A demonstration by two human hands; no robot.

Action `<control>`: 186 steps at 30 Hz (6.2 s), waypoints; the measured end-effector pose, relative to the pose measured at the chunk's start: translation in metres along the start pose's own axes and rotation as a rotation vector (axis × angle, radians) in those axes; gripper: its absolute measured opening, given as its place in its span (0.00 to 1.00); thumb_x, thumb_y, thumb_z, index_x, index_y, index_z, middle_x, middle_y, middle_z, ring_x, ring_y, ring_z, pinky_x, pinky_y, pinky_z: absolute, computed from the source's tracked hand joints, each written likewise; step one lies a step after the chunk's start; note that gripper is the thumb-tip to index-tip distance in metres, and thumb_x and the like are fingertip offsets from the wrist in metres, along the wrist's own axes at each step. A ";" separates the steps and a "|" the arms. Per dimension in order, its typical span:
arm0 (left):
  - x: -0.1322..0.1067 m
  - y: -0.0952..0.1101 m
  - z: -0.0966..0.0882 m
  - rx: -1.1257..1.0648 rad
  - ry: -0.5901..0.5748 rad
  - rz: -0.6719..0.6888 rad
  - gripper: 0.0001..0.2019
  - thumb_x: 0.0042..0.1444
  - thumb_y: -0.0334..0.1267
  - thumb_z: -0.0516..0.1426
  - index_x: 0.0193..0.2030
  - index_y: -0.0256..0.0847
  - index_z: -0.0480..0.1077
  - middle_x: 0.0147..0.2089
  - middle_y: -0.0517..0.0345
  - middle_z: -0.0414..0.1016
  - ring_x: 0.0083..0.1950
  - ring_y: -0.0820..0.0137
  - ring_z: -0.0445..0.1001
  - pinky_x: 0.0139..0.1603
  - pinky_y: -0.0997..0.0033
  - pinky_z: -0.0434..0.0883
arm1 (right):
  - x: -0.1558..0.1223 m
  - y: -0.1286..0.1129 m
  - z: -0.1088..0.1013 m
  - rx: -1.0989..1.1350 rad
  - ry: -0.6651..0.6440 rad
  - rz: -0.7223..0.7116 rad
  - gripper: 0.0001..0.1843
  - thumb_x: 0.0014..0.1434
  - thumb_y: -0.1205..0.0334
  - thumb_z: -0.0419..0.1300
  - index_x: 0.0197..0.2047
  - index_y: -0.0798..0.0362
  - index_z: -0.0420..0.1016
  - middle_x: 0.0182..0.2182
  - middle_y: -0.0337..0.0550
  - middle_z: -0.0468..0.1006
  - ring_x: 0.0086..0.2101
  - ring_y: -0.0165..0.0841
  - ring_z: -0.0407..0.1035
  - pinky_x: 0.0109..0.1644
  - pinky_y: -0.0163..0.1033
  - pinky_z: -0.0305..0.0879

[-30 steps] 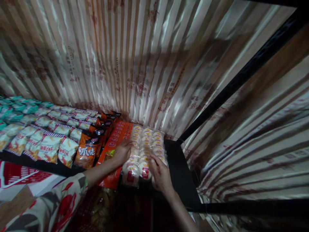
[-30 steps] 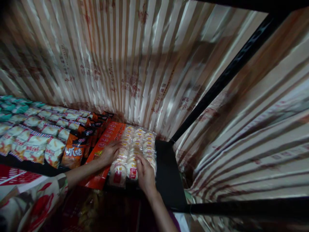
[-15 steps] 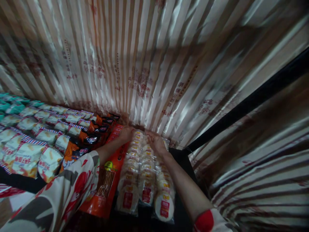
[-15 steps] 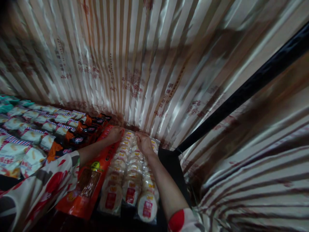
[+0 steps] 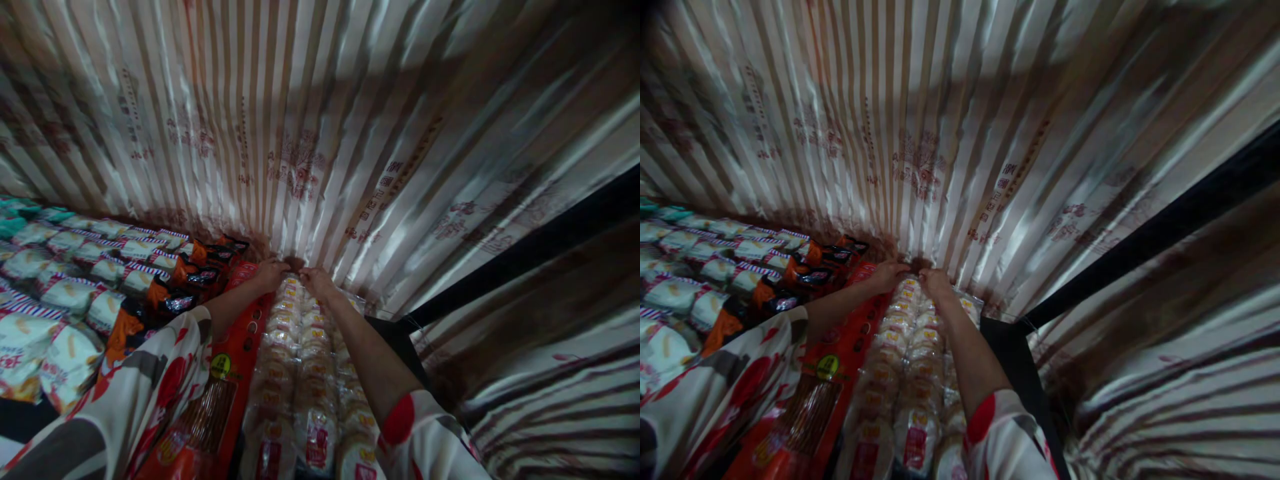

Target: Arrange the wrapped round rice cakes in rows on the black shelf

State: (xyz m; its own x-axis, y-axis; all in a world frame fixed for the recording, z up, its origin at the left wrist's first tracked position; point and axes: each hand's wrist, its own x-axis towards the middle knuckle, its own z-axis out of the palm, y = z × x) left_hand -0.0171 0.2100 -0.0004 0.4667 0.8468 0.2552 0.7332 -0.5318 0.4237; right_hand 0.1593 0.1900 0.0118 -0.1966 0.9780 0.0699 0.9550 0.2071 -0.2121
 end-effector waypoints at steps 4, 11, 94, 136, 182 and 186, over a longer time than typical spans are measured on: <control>0.002 0.000 -0.001 0.078 -0.016 -0.023 0.13 0.54 0.29 0.53 0.44 0.42 0.75 0.42 0.55 0.78 0.47 0.66 0.73 0.52 0.68 0.66 | 0.006 0.001 0.005 0.017 -0.030 0.039 0.14 0.57 0.68 0.52 0.34 0.50 0.79 0.31 0.39 0.81 0.32 0.31 0.73 0.37 0.31 0.64; 0.006 0.003 -0.003 0.055 -0.007 -0.024 0.12 0.52 0.28 0.54 0.38 0.38 0.77 0.37 0.52 0.79 0.44 0.66 0.74 0.54 0.66 0.65 | 0.007 0.006 0.009 0.127 0.025 0.092 0.10 0.55 0.65 0.54 0.34 0.48 0.78 0.31 0.35 0.80 0.32 0.28 0.72 0.37 0.29 0.64; -0.019 0.013 -0.016 -0.135 -0.080 -0.248 0.10 0.53 0.27 0.53 0.39 0.35 0.74 0.38 0.54 0.78 0.39 0.73 0.74 0.41 0.79 0.67 | -0.036 -0.028 -0.018 -0.028 0.052 0.078 0.10 0.58 0.64 0.52 0.38 0.49 0.76 0.38 0.41 0.78 0.37 0.30 0.70 0.40 0.31 0.60; -0.043 0.021 -0.011 -0.208 -0.046 -0.321 0.09 0.49 0.26 0.52 0.34 0.34 0.72 0.32 0.55 0.76 0.35 0.70 0.72 0.38 0.75 0.67 | -0.059 -0.012 -0.018 0.063 0.150 -0.191 0.10 0.59 0.63 0.55 0.34 0.49 0.79 0.32 0.42 0.78 0.39 0.32 0.69 0.51 0.37 0.60; -0.075 0.027 -0.025 -0.255 -0.120 -0.262 0.07 0.46 0.25 0.52 0.27 0.37 0.71 0.27 0.61 0.72 0.32 0.73 0.69 0.35 0.77 0.66 | -0.079 -0.026 -0.019 0.158 0.166 -0.184 0.08 0.56 0.67 0.57 0.33 0.50 0.78 0.32 0.40 0.77 0.36 0.30 0.69 0.47 0.36 0.61; -0.076 0.029 -0.026 -0.269 -0.093 -0.274 0.08 0.47 0.25 0.52 0.29 0.37 0.71 0.27 0.61 0.72 0.32 0.73 0.69 0.35 0.77 0.66 | -0.080 -0.027 -0.017 0.124 0.121 -0.240 0.08 0.56 0.67 0.59 0.33 0.47 0.79 0.33 0.38 0.79 0.41 0.32 0.69 0.54 0.39 0.57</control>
State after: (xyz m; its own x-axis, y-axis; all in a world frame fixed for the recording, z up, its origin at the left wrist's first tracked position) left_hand -0.0439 0.1301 0.0152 0.3231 0.9460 0.0265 0.6871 -0.2537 0.6808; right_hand 0.1528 0.1053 0.0281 -0.3787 0.8922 0.2462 0.8486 0.4409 -0.2924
